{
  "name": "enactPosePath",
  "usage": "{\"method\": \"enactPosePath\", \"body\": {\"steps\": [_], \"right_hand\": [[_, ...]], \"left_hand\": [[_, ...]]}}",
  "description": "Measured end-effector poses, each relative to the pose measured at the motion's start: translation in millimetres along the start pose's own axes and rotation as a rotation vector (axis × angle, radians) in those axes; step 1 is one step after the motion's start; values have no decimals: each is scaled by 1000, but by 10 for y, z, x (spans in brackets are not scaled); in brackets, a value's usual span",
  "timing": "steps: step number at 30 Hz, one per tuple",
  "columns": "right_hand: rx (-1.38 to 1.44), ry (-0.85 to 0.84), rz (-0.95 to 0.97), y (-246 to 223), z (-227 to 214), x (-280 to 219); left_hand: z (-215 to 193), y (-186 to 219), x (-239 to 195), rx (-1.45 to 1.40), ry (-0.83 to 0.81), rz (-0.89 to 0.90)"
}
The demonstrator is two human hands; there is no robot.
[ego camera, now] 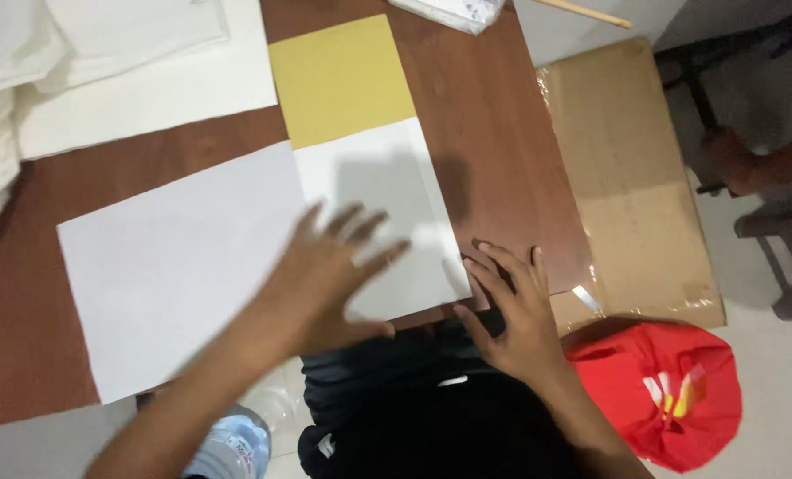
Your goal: The person applies white adhesive with a brush to the edge of a white sheet of paper and presses it onto a yellow sheet. The person repeats the gluing and pressing steps on another edge and then folds the white sheet over the yellow sheet.
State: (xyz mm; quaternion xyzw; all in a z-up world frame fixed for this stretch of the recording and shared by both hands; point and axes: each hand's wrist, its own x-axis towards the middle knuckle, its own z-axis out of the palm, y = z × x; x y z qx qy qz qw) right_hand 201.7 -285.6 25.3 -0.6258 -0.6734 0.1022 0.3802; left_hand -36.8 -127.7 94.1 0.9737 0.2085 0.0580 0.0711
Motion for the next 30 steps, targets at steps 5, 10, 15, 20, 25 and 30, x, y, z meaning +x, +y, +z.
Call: {"method": "enactPosePath", "body": {"steps": [5,10,15,20,25,30], "right_hand": [[-70,-6,61,-53,174,-55],[-87,3,72,-59,248,-85],[-65,27,111,-214,207,-74],[34,75,183,-315,160,-56],[49,36,243,-352,142,-54],[42,29,206,-463,175,-22]], "left_hand": [[278,263,-162,-88,-294,-203],[793,255,-507,-15,143,-185],[776,300,-516,-2,318,-174],[612,343,-496,-273,341,-297],[617,410,-502,-307,322,-407],[962,367,-462,-56,548,-343]]}}
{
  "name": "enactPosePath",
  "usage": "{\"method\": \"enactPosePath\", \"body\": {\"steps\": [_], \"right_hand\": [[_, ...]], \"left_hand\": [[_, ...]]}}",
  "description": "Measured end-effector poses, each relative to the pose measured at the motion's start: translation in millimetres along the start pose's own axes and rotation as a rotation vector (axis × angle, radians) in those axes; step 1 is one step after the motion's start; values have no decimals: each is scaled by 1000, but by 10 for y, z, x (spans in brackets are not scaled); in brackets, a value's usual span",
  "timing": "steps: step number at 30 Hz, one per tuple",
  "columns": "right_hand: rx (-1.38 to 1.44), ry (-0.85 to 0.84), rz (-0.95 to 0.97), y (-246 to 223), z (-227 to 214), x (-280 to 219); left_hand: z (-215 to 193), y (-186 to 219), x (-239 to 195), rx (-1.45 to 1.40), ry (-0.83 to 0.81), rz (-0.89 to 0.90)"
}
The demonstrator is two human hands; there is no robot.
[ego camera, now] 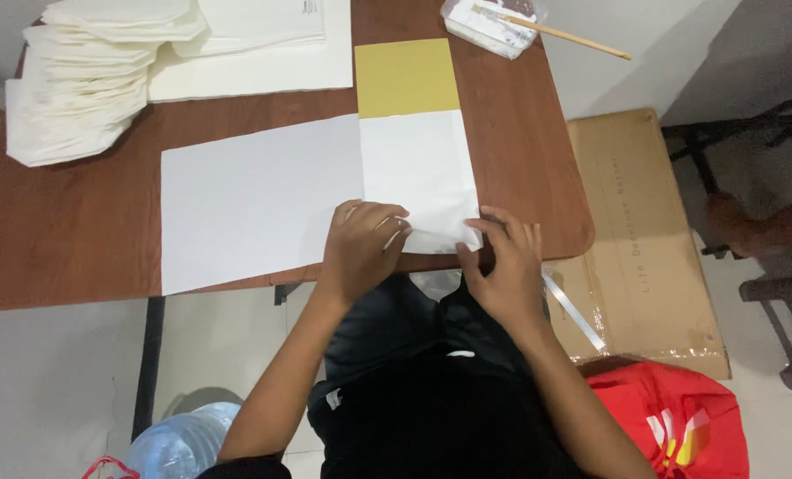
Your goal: The person applies white adhesive with a brush to the edge of a white sheet of paper and presses it onto a yellow sheet. The person repeats the gluing and pressing steps on another edge and then folds the white sheet over the yellow sheet.
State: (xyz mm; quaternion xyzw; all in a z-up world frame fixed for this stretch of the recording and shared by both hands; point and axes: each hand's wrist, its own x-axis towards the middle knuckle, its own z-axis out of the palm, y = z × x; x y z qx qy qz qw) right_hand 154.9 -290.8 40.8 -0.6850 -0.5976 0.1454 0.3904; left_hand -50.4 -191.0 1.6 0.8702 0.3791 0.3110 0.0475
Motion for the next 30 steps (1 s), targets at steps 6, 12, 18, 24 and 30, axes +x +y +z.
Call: {"method": "enactPosePath", "body": {"steps": [6,12,18,24,30], "right_hand": [[-186,17,-151,-17,120,78],[-218,-6,-273,-146,39,99],[-281,-2,-318,70,169,172],[-236,82,-354,72,153,307],[-181,129,-348,135,125,447]], "left_hand": [[158,59,-27,140,296,139],[141,105,-58,71,262,132],[267,4,-118,104,248,131],[-34,258,-12,21,82,20],[-76,290,135,152,-322,-121]]}}
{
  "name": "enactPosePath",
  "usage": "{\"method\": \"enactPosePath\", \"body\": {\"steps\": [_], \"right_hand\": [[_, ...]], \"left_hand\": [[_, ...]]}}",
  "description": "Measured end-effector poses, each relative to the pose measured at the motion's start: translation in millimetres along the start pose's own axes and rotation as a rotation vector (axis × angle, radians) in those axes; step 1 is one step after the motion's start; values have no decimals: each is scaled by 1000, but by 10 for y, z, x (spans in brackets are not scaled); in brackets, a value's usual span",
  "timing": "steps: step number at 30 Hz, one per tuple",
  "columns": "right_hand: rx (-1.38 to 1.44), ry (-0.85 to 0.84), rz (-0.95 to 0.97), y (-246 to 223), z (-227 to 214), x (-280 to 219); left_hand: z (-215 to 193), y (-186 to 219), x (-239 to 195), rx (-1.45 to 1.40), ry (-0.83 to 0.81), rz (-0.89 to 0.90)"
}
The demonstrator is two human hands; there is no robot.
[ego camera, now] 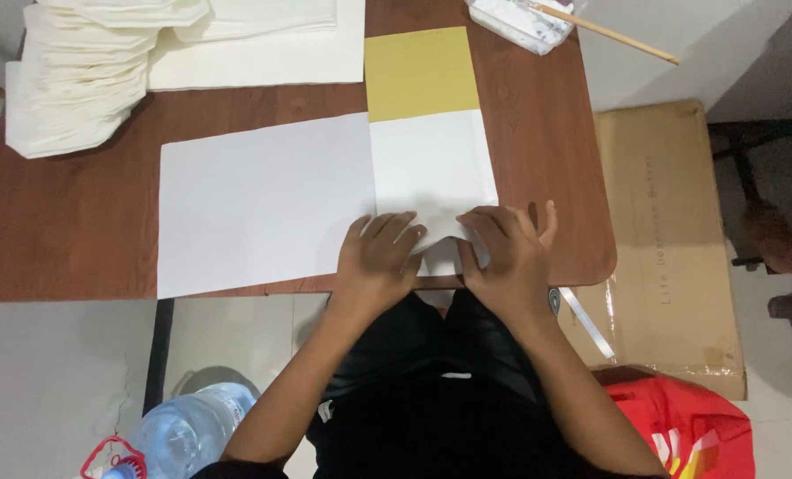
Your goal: The person applies white adhesive with a brush to the edge of a white sheet of paper and presses it onto a yellow sheet. The person repeats the gluing and pressing steps on another edge and then folds the white sheet over the yellow sheet.
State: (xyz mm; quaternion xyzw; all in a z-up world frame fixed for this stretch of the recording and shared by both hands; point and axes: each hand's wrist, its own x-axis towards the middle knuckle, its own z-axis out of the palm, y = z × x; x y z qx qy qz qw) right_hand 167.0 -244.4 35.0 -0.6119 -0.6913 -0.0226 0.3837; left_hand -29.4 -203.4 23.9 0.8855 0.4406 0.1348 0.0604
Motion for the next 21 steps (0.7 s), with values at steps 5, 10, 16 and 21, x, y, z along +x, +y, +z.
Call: {"method": "enactPosePath", "body": {"steps": [5,10,16,21], "right_hand": [[-83,-77,-7,-14,-41,64],[-114,-104,-19,129,-42,32],[-133,-155,-39,245,-73,46],[-206,-195,-88,250,-73,163]], "left_hand": [[-43,-14,114,-101,309,64],[10,-88,210,30,117,60],[-255,139,337,54,15,17],[-284,153,362,121,28,46]]}}
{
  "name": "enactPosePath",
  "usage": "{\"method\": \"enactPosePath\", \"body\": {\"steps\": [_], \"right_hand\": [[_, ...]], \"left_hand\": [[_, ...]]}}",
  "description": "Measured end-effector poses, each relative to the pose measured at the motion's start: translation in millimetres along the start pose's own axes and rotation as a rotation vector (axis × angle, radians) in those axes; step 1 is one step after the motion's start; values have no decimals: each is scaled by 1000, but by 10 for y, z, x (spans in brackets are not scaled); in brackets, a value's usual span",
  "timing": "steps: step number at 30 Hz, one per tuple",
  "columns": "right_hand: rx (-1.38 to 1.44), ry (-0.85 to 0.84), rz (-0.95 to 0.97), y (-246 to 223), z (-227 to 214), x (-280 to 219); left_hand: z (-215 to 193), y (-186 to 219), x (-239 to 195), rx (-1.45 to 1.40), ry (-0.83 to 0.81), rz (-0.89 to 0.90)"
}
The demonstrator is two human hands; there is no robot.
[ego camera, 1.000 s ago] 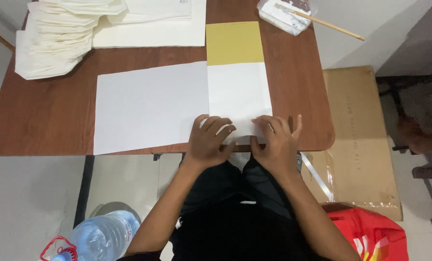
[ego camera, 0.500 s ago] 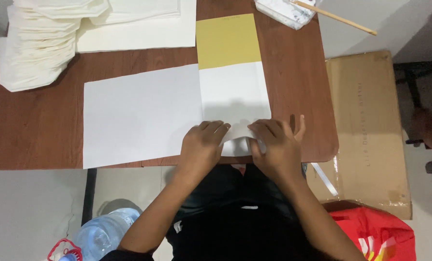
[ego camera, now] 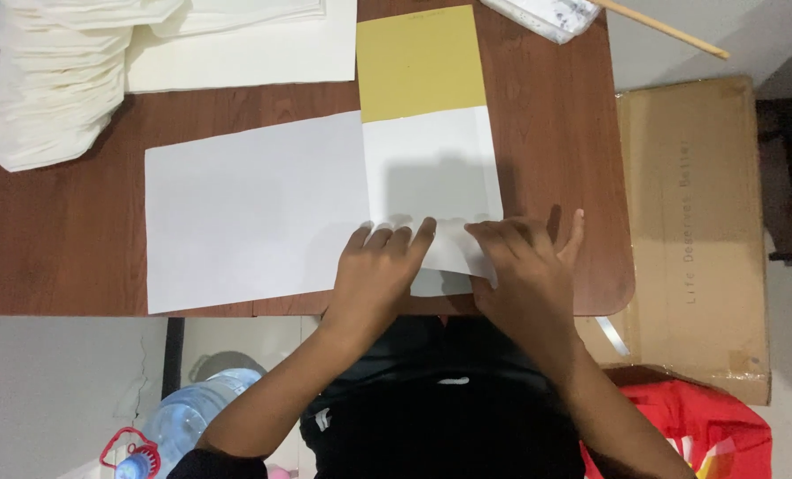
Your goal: The person applies white adhesive with a brush to the edge of a white sheet of paper and presses it onto a yellow sheet. The person repeats the gluing and pressing steps on another edge and then folds the white sheet over the yellow sheet.
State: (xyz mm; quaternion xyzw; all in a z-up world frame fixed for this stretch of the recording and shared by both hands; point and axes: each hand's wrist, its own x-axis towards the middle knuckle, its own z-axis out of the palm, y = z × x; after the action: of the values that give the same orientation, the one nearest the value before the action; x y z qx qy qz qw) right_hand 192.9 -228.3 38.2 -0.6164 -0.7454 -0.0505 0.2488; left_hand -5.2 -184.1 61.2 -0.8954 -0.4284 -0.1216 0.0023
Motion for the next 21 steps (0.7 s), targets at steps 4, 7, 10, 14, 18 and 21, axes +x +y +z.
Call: {"method": "enactPosePath", "body": {"steps": [4,7,10,14,18,21], "right_hand": [[14,-61,53,-24,-47,88],[40,-87,73,-80,-109,165],[11,-126,80,-62,-87,232],[-17,-144,26,-210,-400,553],[-54,-87,-2,-42,-73,597],[-63,-118,-40,-42,-20,622]], "left_hand": [[-209,36,85,-30,-64,-37],[-296,20,141,-67,-162,-66],[-193,-68,214,-88,-241,-88],[-182,-170,326,-124,-284,-108],[-272,-297,468,-182,-403,-144],[-478,-381,505,-339,-449,-163]]}}
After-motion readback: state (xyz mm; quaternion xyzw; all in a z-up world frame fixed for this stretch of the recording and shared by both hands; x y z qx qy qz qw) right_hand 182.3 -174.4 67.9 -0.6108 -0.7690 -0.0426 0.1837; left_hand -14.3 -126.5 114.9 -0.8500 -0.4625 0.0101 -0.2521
